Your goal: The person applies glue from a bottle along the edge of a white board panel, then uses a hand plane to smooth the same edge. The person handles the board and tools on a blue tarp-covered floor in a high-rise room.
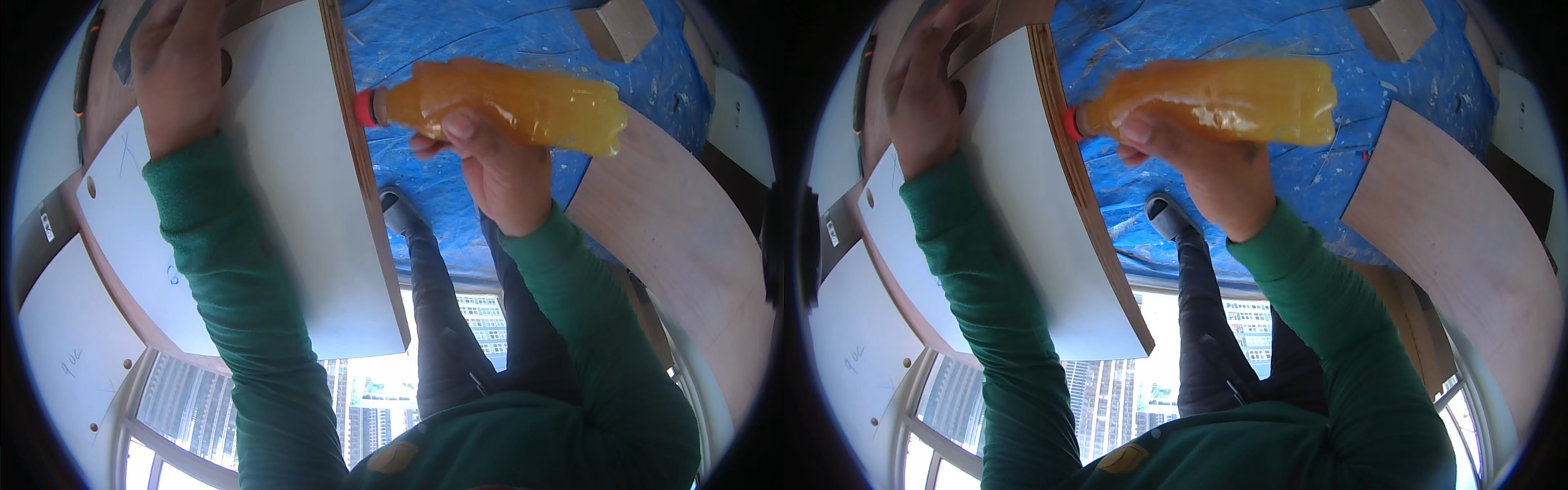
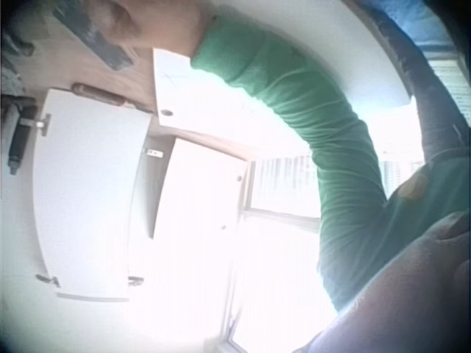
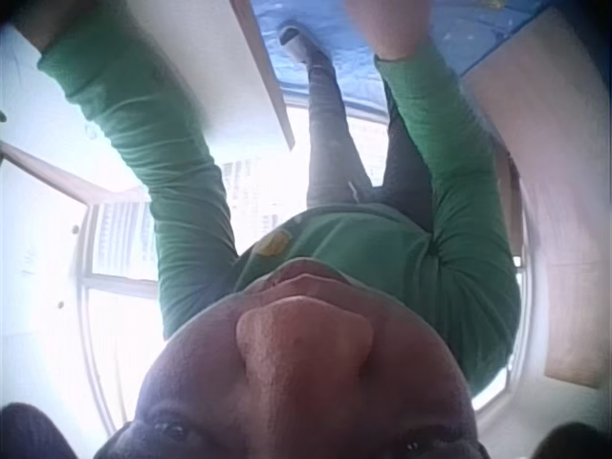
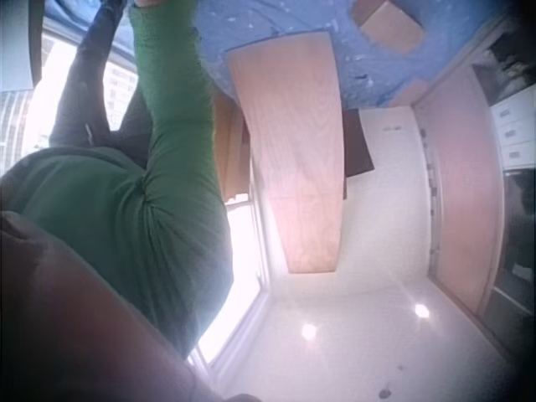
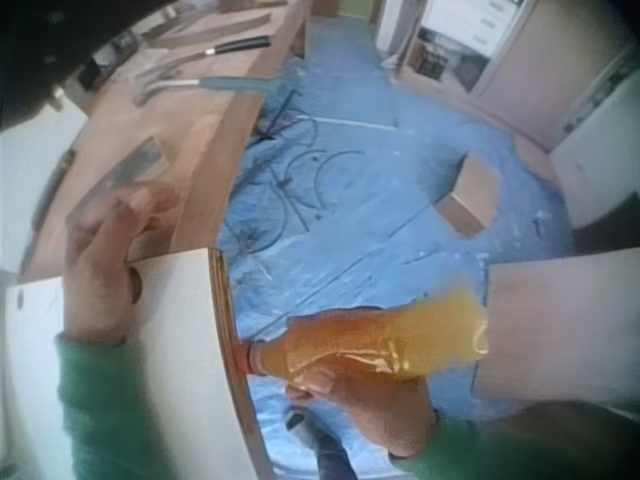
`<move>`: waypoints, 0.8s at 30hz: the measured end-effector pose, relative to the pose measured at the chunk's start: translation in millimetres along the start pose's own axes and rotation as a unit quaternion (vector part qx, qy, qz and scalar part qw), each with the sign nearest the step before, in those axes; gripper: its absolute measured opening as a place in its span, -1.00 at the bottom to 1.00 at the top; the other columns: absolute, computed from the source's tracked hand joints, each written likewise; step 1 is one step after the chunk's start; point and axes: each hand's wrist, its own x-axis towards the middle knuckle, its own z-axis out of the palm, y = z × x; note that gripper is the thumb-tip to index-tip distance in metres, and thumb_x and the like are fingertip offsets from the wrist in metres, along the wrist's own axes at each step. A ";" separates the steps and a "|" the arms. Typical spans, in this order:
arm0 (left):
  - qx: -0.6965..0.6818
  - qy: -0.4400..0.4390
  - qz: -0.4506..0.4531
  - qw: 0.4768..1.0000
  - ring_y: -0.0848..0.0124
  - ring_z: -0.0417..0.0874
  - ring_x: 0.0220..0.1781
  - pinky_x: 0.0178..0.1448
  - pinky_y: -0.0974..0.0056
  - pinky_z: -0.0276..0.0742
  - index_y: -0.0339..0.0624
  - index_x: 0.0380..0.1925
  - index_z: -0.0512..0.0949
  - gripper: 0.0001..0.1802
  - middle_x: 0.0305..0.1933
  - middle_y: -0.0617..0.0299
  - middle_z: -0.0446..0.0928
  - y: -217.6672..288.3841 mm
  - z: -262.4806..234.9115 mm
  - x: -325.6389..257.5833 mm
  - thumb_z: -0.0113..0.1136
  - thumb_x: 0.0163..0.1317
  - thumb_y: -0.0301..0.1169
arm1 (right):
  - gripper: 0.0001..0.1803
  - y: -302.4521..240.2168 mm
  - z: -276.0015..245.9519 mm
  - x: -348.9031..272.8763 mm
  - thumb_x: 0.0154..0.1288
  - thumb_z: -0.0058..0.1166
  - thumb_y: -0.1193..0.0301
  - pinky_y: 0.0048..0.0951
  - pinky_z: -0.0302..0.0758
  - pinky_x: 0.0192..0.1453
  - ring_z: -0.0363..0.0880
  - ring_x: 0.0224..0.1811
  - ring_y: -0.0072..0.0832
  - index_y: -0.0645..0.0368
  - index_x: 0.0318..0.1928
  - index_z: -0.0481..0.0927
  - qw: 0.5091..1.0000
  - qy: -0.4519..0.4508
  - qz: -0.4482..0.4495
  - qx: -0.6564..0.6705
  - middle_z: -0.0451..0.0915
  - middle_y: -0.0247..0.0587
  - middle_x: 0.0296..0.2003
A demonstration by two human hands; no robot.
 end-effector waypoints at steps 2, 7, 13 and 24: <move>-0.011 0.003 -0.001 1.000 0.38 0.67 -0.05 0.14 0.26 0.48 -0.34 -0.12 0.73 -0.68 -0.11 0.16 0.74 -2.8 0.9 1.4 0.14 0.48 -0.28 | -0.39 5.8 -1.2 -23.2 0.35 0.31 0.47 -0.21 0.78 -0.09 0.76 -0.03 -0.18 0.24 0.35 0.39 1.000 -0.005 -0.015 -0.004 0.53 0.22 0.27; -0.065 -0.009 -0.019 0.998 0.38 0.66 -0.07 0.13 0.27 0.48 -0.34 -0.12 0.73 -0.68 -0.15 0.18 0.73 -8.5 -3.2 1.3 0.15 0.48 -0.28 | -0.37 0.9 -10.0 -54.1 0.30 0.36 0.47 -0.22 0.78 -0.05 0.75 0.02 -0.17 0.22 0.33 0.41 0.999 -0.028 0.023 0.038 0.52 0.22 0.28; -0.066 0.025 -0.050 0.996 0.36 0.65 -0.03 0.19 0.24 0.47 -0.36 -0.04 0.69 -0.63 -0.10 0.17 0.70 -1.9 5.3 -6.2 0.12 0.51 -0.24 | -0.34 1.2 -15.0 -53.7 0.33 0.40 0.26 -0.17 0.83 -0.03 0.79 -0.04 -0.10 0.33 0.30 0.46 0.966 0.016 0.079 0.244 0.57 0.20 0.22; -0.104 0.009 -0.018 0.994 0.30 0.67 0.13 0.29 0.20 0.45 -0.37 0.01 0.68 -0.58 0.04 0.05 0.71 -20.9 -7.7 0.8 0.01 0.55 -0.22 | -0.24 14.5 -9.6 -74.6 0.42 0.26 0.05 -0.12 0.84 -0.04 0.81 -0.09 -0.04 0.35 0.38 0.37 0.951 0.020 0.167 0.258 0.46 0.23 0.34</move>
